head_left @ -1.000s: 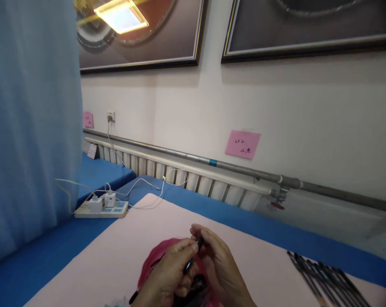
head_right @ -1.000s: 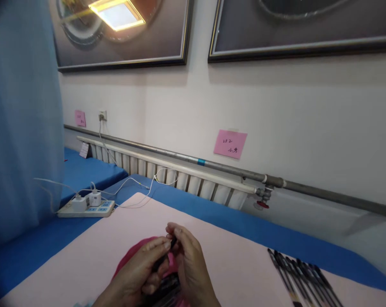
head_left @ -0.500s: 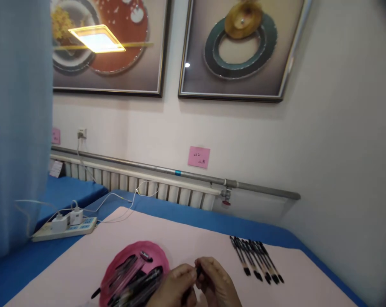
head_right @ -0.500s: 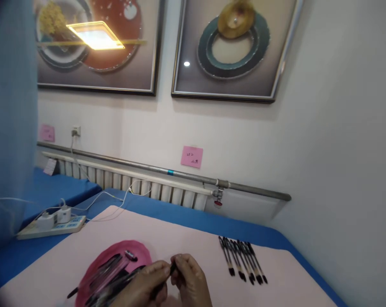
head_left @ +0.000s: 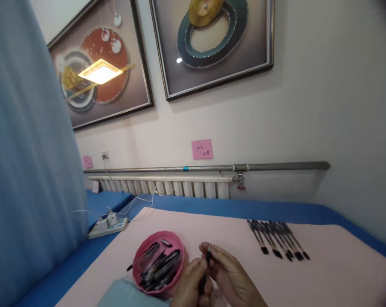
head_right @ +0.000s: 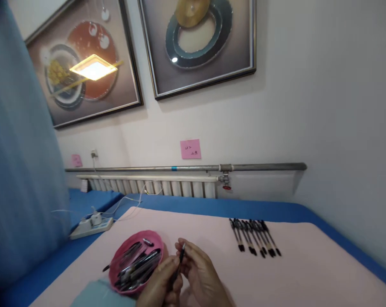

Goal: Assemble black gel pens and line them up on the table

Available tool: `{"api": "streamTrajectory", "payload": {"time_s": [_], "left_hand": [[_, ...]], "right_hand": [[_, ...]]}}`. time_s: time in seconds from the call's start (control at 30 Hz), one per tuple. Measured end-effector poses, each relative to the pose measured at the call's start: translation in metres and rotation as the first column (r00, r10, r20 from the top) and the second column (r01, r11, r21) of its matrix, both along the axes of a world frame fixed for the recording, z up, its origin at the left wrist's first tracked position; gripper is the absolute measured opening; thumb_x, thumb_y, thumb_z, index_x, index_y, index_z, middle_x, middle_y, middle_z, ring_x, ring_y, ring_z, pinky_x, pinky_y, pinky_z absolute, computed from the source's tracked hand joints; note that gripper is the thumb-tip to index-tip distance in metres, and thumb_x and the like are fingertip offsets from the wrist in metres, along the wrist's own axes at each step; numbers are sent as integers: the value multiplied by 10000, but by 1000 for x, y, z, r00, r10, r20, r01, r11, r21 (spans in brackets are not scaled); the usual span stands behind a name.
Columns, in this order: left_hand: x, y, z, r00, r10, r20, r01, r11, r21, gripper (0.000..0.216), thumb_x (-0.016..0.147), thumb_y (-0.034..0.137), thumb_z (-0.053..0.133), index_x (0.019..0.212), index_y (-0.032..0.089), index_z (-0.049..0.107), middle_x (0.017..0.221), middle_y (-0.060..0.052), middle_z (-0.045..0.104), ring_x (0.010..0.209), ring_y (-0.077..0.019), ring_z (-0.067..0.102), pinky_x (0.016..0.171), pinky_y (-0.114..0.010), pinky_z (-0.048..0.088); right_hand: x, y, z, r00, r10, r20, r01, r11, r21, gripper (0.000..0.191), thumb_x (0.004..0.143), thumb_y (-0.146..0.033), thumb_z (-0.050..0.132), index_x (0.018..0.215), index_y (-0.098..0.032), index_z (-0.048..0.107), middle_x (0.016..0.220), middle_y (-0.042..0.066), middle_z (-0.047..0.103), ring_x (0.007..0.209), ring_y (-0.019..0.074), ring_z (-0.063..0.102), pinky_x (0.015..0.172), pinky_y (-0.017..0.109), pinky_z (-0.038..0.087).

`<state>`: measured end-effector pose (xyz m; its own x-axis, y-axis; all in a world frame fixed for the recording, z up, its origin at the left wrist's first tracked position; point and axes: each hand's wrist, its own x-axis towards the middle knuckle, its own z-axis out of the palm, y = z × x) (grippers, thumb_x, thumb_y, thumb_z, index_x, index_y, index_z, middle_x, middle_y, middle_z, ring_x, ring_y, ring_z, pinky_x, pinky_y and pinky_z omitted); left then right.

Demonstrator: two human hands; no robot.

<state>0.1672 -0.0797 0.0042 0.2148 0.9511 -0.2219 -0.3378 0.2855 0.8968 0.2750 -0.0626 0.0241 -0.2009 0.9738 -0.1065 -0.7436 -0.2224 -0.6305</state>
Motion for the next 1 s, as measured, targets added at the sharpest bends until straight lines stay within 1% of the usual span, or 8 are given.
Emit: {"api": "streamTrajectory", "payload": {"time_s": [0.13, 0.3, 0.4, 0.47, 0.67, 0.83, 0.93, 1.0], "left_hand": [[-1, -7, -3, 996, 63, -60, -62, 998, 21, 561, 549, 721, 602, 728, 217, 430, 402, 95, 428, 264, -22, 226, 345, -204, 66], [-1, -8, -10, 970, 177, -165, -162, 982, 101, 614, 499, 775, 574, 693, 206, 450, 326, 97, 374, 255, -22, 190, 336, -208, 52], [-6, -12, -8, 982, 142, -122, -138, 990, 36, 602, 513, 747, 593, 752, 215, 442, 387, 103, 411, 261, -12, 168, 341, -203, 34], [-9, -15, -6, 987, 109, -118, -108, 994, 8, 592, 523, 741, 592, 761, 224, 431, 416, 101, 435, 258, -14, 169, 337, -203, 38], [-9, -19, -1, 959, 201, -202, -167, 971, 174, 574, 515, 730, 621, 655, 198, 455, 348, 103, 323, 310, -32, 238, 372, -203, 87], [-14, -23, 3, 980, 129, -153, -125, 992, 35, 577, 537, 731, 599, 748, 214, 452, 393, 99, 411, 280, -25, 186, 351, -208, 47], [-15, -22, 2, 980, 125, -156, -125, 992, 9, 582, 527, 731, 603, 756, 219, 445, 388, 106, 412, 276, -24, 179, 344, -199, 41], [-13, -20, 0, 969, 171, -176, -161, 984, 73, 568, 528, 709, 624, 730, 206, 456, 368, 116, 365, 292, -17, 175, 349, -188, 49]], "right_hand": [[-5, 0, -6, 995, 72, 73, -75, 996, 40, 222, 566, -280, 816, 710, -134, 731, 625, 19, 656, 579, 115, 548, 606, 240, 437], [-13, -3, -14, 991, 12, 133, -21, 998, 62, 241, 553, -331, 820, 555, -160, 650, 551, -26, 600, 538, 106, 525, 541, 222, 407], [-16, -9, -10, 995, 77, 68, -82, 994, 71, 259, 583, -359, 788, 727, -157, 714, 732, 37, 687, 671, 151, 596, 631, 262, 453], [-16, -12, -7, 994, 96, 43, -99, 991, 87, 288, 570, -329, 792, 774, -137, 727, 742, 52, 691, 686, 156, 598, 669, 276, 460], [-20, -12, -11, 993, 48, 111, -57, 995, 84, 198, 533, -265, 820, 572, -142, 670, 550, -19, 602, 560, 111, 530, 577, 231, 410], [-17, -11, -15, 979, 139, 147, -153, 984, 87, 295, 594, -384, 770, 759, -144, 724, 686, 34, 660, 655, 145, 561, 604, 250, 413], [-17, -6, -19, 976, 84, 202, -108, 988, 109, 283, 561, -380, 788, 697, -142, 718, 613, 6, 624, 601, 117, 526, 606, 237, 400], [-19, -2, -23, 974, 42, 222, -68, 992, 110, 249, 532, -358, 805, 608, -150, 691, 559, -19, 587, 556, 100, 495, 562, 219, 372]]}}
